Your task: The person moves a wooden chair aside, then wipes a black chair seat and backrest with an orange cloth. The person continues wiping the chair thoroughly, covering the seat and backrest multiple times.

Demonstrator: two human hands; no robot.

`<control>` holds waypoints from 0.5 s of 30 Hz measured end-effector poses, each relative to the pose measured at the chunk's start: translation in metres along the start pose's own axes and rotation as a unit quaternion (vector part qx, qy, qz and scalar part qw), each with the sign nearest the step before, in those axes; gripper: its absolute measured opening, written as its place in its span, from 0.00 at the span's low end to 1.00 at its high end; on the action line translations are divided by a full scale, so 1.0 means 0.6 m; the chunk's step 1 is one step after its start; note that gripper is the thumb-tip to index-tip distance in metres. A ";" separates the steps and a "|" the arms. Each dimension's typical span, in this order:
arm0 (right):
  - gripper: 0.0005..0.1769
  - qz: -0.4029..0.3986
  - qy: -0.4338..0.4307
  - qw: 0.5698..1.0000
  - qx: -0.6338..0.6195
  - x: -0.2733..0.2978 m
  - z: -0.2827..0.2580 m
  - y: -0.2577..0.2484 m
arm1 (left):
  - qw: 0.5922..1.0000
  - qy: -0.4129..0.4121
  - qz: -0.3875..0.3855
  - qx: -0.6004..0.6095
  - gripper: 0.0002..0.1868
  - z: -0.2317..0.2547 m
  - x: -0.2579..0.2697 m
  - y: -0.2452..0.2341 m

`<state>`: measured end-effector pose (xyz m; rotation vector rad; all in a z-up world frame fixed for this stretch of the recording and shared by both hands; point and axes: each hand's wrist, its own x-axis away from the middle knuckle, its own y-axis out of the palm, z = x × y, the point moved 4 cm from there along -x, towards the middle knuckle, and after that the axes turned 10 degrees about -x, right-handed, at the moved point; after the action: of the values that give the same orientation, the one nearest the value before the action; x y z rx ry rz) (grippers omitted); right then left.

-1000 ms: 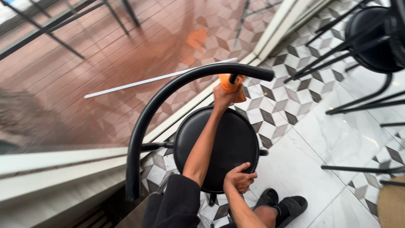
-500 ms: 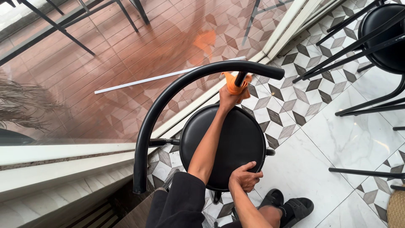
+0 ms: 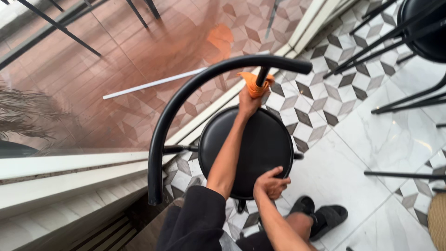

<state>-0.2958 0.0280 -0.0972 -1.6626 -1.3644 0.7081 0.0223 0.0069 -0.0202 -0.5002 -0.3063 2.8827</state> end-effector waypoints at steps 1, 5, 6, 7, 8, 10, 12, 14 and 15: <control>0.38 -0.002 -0.001 1.000 -0.002 0.000 0.004 0.000 | 0.998 -0.050 -0.026 0.008 0.16 -0.021 0.022 -0.004; 0.39 -0.013 0.010 1.000 -0.021 -0.005 0.002 0.001 | 0.998 -0.017 0.009 -0.055 0.15 -0.036 0.081 -0.086; 0.39 -0.020 0.013 0.999 -0.027 -0.004 0.001 -0.001 | 0.998 -0.003 0.001 -0.070 0.17 -0.024 0.099 -0.115; 0.40 -0.027 0.013 0.999 -0.034 -0.002 0.003 -0.005 | 0.996 0.011 -0.007 -0.084 0.18 -0.005 0.122 -0.147; 0.40 -0.033 0.013 0.998 -0.045 -0.002 0.001 -0.007 | 0.993 0.004 -0.026 -0.118 0.17 0.017 0.143 -0.180; 0.41 -0.037 0.015 0.998 -0.058 -0.001 -0.002 -0.012 | 0.971 0.042 -0.096 -0.213 0.22 0.075 0.193 -0.253; 0.40 -0.034 0.020 0.997 -0.060 -0.002 0.000 -0.016 | 0.923 0.076 -0.185 -0.329 0.35 0.135 0.251 -0.284; 0.40 -0.051 0.024 0.995 -0.080 -0.003 0.006 -0.014 | 0.859 0.053 -0.257 -0.440 0.49 0.170 0.296 -0.288; 0.40 -0.060 0.025 0.994 -0.091 -0.004 0.013 -0.015 | 0.827 0.048 -0.326 -0.455 0.53 0.179 0.317 -0.274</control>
<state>-0.3072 0.0280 -0.0935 -1.7099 -1.5156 0.4805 -0.1644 0.1900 0.0589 -0.5182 -1.5175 1.8817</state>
